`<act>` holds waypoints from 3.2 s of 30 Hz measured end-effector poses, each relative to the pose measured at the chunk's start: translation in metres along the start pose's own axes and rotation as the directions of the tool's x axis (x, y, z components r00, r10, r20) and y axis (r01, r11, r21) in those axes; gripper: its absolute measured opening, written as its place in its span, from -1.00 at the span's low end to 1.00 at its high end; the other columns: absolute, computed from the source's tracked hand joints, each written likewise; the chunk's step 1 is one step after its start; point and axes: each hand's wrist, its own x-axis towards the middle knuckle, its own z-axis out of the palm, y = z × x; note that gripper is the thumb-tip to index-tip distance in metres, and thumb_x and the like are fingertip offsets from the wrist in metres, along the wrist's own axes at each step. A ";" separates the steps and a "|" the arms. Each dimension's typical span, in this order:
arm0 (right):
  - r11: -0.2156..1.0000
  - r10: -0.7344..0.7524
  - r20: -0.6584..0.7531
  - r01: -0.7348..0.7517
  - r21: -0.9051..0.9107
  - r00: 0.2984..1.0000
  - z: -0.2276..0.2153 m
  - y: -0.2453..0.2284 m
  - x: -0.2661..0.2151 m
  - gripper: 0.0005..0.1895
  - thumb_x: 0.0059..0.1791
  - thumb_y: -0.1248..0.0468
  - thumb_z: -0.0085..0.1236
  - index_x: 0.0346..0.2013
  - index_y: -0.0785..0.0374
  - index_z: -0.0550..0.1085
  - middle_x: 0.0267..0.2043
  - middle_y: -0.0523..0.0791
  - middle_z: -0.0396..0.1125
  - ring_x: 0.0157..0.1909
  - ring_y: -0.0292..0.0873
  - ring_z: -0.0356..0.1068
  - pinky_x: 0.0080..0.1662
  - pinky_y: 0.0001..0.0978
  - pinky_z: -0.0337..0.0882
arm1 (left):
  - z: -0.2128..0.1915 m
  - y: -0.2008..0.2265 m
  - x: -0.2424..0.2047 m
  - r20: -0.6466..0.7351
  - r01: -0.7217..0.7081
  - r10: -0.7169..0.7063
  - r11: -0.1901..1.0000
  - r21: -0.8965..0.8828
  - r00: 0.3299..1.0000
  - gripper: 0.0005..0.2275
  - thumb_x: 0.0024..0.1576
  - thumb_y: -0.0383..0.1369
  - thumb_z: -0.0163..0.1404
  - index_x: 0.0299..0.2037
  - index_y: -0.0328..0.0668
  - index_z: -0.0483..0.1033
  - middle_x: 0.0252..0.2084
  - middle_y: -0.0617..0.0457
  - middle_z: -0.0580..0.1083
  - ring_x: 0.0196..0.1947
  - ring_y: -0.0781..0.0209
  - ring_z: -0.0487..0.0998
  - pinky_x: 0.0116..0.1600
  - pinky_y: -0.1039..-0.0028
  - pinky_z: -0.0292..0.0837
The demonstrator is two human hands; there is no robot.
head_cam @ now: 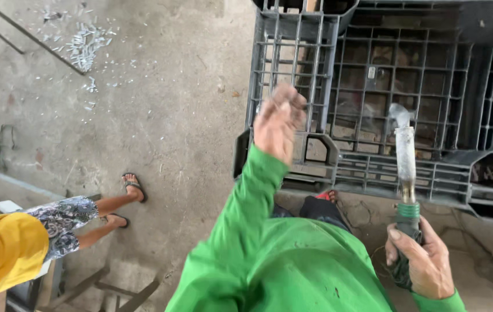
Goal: The person uses a heated tool to smooth the edges and seams of stacked black plastic crates. They repeatedly run the tool along the crate's grid and rim, repositioning the crates to access different areas. The person holds the crates steady with one hand while applying the tool with the other.
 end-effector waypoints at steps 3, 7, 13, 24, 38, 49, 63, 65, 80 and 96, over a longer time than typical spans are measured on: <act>0.999 -0.043 0.037 0.043 -0.008 0.998 -0.018 -0.020 0.021 -0.69 0.01 0.33 0.12 0.00 0.41 0.38 -0.38 -0.10 0.28 -0.47 -0.25 0.27 -0.42 -0.38 0.32 | 0.047 -0.009 -0.053 -0.050 0.142 -0.148 0.984 -0.112 0.988 -0.58 0.29 -0.39 0.02 0.34 -0.30 0.29 0.19 -0.05 0.46 0.14 0.08 0.54 0.23 0.24 0.47; 0.997 -0.072 0.077 0.071 0.010 0.994 -0.028 -0.041 0.045 -0.67 0.03 0.33 0.10 0.06 0.39 0.37 -0.34 -0.09 0.28 -0.46 -0.26 0.28 -0.42 -0.39 0.34 | 0.096 -0.011 -0.071 -0.083 0.166 -0.172 0.984 -0.071 0.982 -0.60 0.34 -0.33 -0.02 0.36 -0.28 0.31 0.21 -0.01 0.46 0.13 0.15 0.51 0.25 0.29 0.40; 0.984 -0.153 0.053 0.157 -0.085 0.987 -0.019 -0.037 0.090 -0.65 0.03 0.31 0.11 0.07 0.42 0.36 -0.35 -0.10 0.28 -0.45 -0.26 0.29 -0.39 -0.38 0.36 | 0.133 -0.013 -0.058 -0.119 0.218 -0.203 0.967 0.131 0.972 -0.59 0.33 -0.29 -0.03 0.35 -0.29 0.33 0.22 -0.05 0.44 0.15 0.09 0.48 0.27 0.25 0.37; 0.963 -0.227 -0.079 0.211 -0.170 0.971 -0.002 -0.021 0.121 -0.61 0.01 0.31 0.10 0.10 0.45 0.39 -0.43 -0.11 0.31 -0.47 -0.26 0.31 -0.42 -0.39 0.36 | 0.154 -0.023 -0.011 -0.066 0.358 -0.356 0.881 0.310 0.932 -0.56 0.30 -0.23 -0.02 0.32 -0.30 0.36 0.26 -0.16 0.40 0.22 -0.04 0.43 0.31 0.17 0.34; 0.974 -0.056 -0.284 -0.010 -0.228 0.957 -0.024 -0.002 0.142 -0.55 0.00 0.33 0.11 0.16 0.49 0.38 -0.37 -0.03 0.35 -0.41 -0.19 0.37 -0.34 -0.29 0.39 | 0.154 0.011 0.049 -0.022 0.447 -0.496 0.760 0.471 0.868 -0.53 0.26 -0.15 0.01 0.29 -0.31 0.40 0.30 -0.30 0.34 0.30 -0.22 0.37 0.36 0.06 0.30; 0.953 0.061 -0.364 -0.163 -0.256 0.929 -0.020 0.000 0.142 -0.56 0.02 0.36 0.13 0.16 0.55 0.39 -0.45 0.08 0.35 -0.47 -0.09 0.37 -0.38 -0.18 0.40 | 0.085 0.022 0.076 0.196 -0.275 -0.303 -0.245 0.930 0.933 -0.36 0.22 -0.05 0.04 0.35 -0.43 0.25 0.46 -0.55 0.02 0.51 -0.56 -0.09 0.50 -0.18 -0.06; 0.944 0.096 -0.464 -0.228 -0.238 0.881 0.009 -0.025 0.135 -0.59 -0.04 0.34 0.17 0.06 0.48 0.46 -0.47 -0.02 0.37 -0.49 -0.18 0.36 -0.40 -0.34 0.36 | 0.029 -0.045 0.123 0.102 -0.198 -0.213 -0.494 0.847 0.972 -0.18 0.12 0.00 0.09 0.52 -0.15 -0.04 0.54 -0.50 -0.20 0.54 -0.50 -0.30 0.40 -0.43 -0.42; 0.948 0.088 -0.449 -0.213 -0.236 0.889 0.009 -0.025 0.133 -0.65 -0.03 0.34 0.18 0.00 0.52 0.47 -0.48 0.00 0.37 -0.49 -0.18 0.35 -0.39 -0.34 0.35 | 0.029 -0.043 0.136 0.066 -0.114 -0.122 -0.445 0.888 0.990 -0.09 0.04 0.11 0.06 0.50 -0.29 -0.03 0.51 -0.56 -0.24 0.51 -0.55 -0.32 0.37 -0.48 -0.51; 0.970 -0.047 -0.376 -0.048 -0.239 0.925 0.023 -0.041 0.135 -0.54 0.02 0.36 0.13 0.19 0.54 0.40 -0.38 -0.05 0.37 -0.46 -0.23 0.32 -0.39 -0.43 0.33 | 0.007 -0.043 0.176 0.039 -0.010 0.067 -0.389 0.921 0.997 -0.29 -0.10 0.40 0.04 -0.21 -0.17 0.62 0.43 -0.30 0.11 0.49 -0.33 -0.01 0.48 -0.51 -0.54; 0.965 -0.009 -0.400 -0.098 -0.244 0.916 0.000 -0.006 0.134 -0.54 -0.08 0.40 0.19 0.13 0.42 0.47 -0.55 -0.09 0.39 -0.54 -0.29 0.33 -0.45 -0.46 0.31 | 0.023 -0.033 0.179 0.000 -0.005 -0.011 -0.446 0.895 1.000 -0.30 -0.08 0.31 0.14 -0.06 -0.21 0.57 0.44 -0.28 0.09 0.50 -0.34 -0.04 0.42 -0.50 -0.50</act>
